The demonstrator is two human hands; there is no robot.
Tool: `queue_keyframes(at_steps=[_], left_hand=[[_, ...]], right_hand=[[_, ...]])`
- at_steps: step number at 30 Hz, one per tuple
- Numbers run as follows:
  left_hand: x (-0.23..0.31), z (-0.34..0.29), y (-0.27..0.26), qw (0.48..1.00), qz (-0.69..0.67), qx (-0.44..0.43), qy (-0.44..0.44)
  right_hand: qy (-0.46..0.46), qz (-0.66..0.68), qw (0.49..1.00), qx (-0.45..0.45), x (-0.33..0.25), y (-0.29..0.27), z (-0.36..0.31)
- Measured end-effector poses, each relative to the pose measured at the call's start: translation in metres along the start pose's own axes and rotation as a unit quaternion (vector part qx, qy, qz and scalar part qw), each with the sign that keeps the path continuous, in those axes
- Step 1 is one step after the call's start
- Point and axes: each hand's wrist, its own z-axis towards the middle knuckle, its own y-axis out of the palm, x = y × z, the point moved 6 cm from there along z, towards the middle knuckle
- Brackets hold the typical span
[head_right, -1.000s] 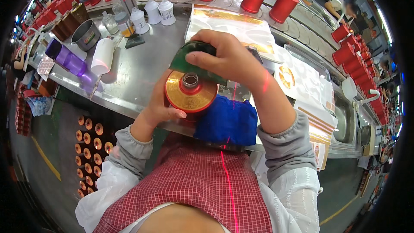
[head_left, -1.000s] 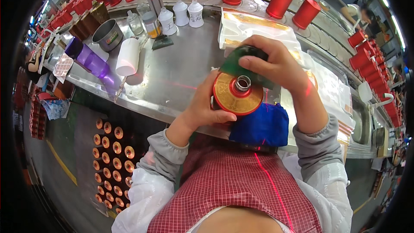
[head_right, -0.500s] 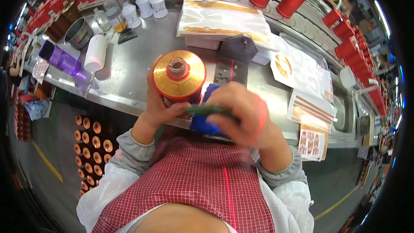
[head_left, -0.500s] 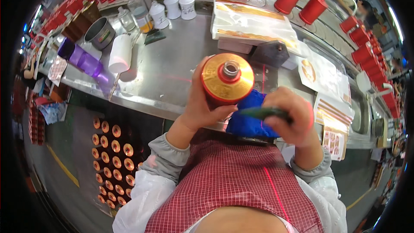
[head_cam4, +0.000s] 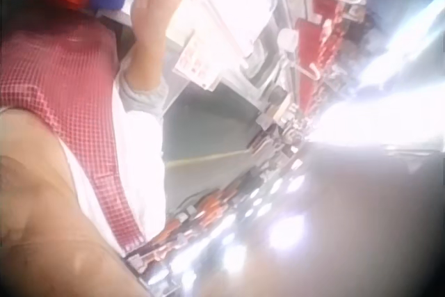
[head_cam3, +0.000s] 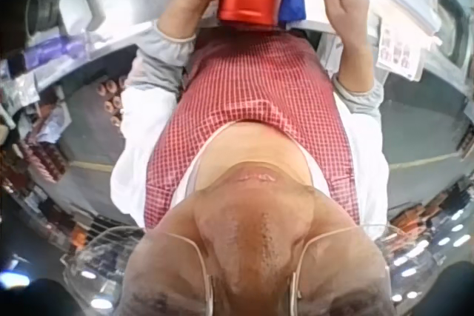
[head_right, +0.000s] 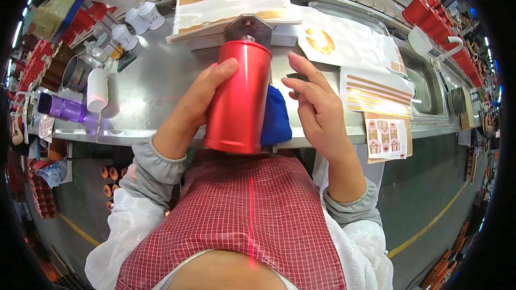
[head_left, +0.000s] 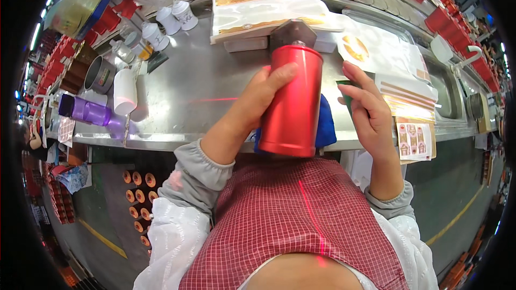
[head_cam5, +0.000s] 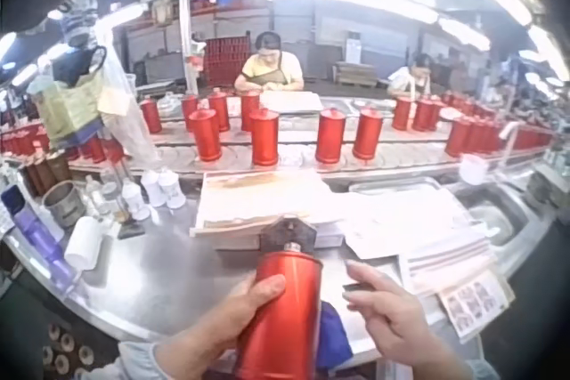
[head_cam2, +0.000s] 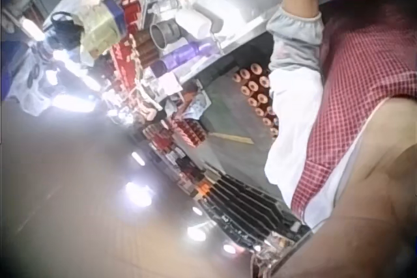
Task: The person applies gold decorative stickers to a red cylindrical container. They use a green scraper tool to smooth the labels and a wooden stick to press the edges. The person handles the container one at a time, rotating it to apply labels to the sides and top.
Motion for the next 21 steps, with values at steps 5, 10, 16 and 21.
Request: queue_keyframes(at_steps=[5, 10, 16, 21], left_hand=[[0.0, 0.037, 0.002, 0.998, 0.012, 0.054, 0.026], [-0.003, 0.046, 0.003, 0.995, 0.031, 0.072, 0.066], [-0.01, 0.038, -0.016, 0.992, 0.074, 0.088, 0.052], [-0.008, 0.029, 0.007, 0.993, 0.058, 0.1, 0.025]], right_hand=[[0.062, -0.033, 0.995, 0.067, 0.028, -0.028, -0.013], [0.049, -0.241, 0.963, 0.114, 0.056, -0.1, -0.027], [0.186, -0.502, 0.839, 0.095, 0.1, -0.226, -0.139], [0.26, -0.473, 0.841, 0.034, 0.076, -0.223, -0.207]])
